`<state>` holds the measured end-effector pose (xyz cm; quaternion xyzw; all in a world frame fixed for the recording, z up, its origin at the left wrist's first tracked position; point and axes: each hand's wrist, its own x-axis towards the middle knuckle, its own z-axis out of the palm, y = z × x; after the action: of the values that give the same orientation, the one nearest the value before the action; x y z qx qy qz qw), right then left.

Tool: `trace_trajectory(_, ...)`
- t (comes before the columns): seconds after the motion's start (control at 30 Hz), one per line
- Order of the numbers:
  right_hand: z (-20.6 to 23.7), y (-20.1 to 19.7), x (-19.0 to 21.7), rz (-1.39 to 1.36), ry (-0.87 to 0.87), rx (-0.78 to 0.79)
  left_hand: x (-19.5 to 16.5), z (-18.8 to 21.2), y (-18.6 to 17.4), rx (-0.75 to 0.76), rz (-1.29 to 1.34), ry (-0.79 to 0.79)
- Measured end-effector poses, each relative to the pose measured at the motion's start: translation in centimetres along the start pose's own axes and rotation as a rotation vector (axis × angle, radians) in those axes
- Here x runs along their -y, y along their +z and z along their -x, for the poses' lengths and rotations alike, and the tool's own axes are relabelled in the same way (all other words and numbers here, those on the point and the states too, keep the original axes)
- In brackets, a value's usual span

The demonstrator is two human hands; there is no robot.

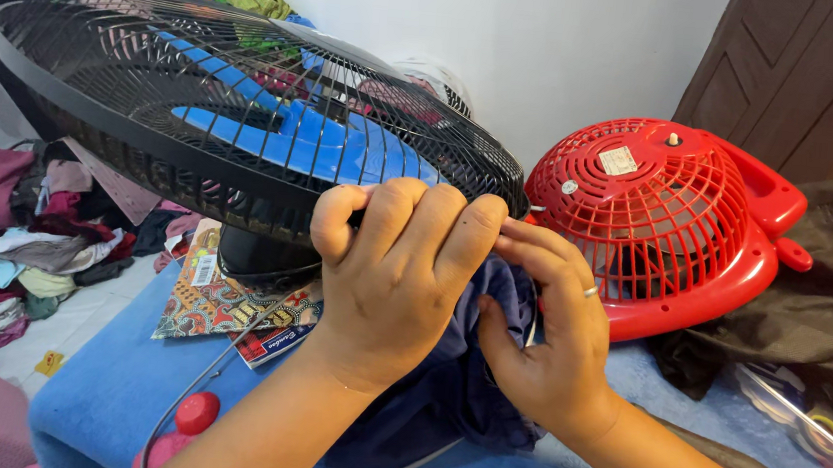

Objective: The person services two electric fans on a bed. They first unclip and remove the front grille of a black desk fan, then use a screwdriver to unscrew the rear housing. They turn to a red car-shaped fan, unscrew its front grille with a screwdriver, and unscrew the central hub nut holding the blades.

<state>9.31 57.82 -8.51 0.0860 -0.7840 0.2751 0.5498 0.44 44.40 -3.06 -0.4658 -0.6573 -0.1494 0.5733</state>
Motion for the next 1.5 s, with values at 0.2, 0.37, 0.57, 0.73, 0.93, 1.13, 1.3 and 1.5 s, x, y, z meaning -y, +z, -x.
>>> trace_trajectory(0.2,0.2,0.2,0.1,0.104,-0.029,0.018,-0.1,0.2,0.4,-0.008,-0.007,-0.001)
trace_trajectory(0.37,0.4,0.2,0.4,0.057,0.054,0.011,-0.2,0.4,0.6,-0.004,-0.026,0.002)
trace_trajectory(0.57,0.2,0.5,0.7,-0.084,0.136,-0.023,-0.2,0.3,0.4,-0.01,-0.005,-0.004)
trace_trajectory(0.73,0.2,0.4,0.8,0.082,0.057,-0.013,0.1,0.4,0.6,-0.018,0.032,0.005)
trace_trajectory(0.93,0.3,0.4,0.9,0.013,0.102,-0.013,0.0,0.5,0.6,-0.031,0.025,0.008)
trace_trajectory(1.13,0.1,0.3,1.0,0.092,0.029,-0.008,0.5,0.5,0.3,-0.072,0.074,0.051)
trace_trajectory(1.3,-0.1,0.3,1.1,0.109,0.036,0.001,0.6,0.5,0.4,-0.063,0.096,0.043)
trace_trajectory(1.5,0.0,0.0,1.0,0.003,0.069,0.004,0.4,0.5,0.1,-0.056,0.109,0.034)
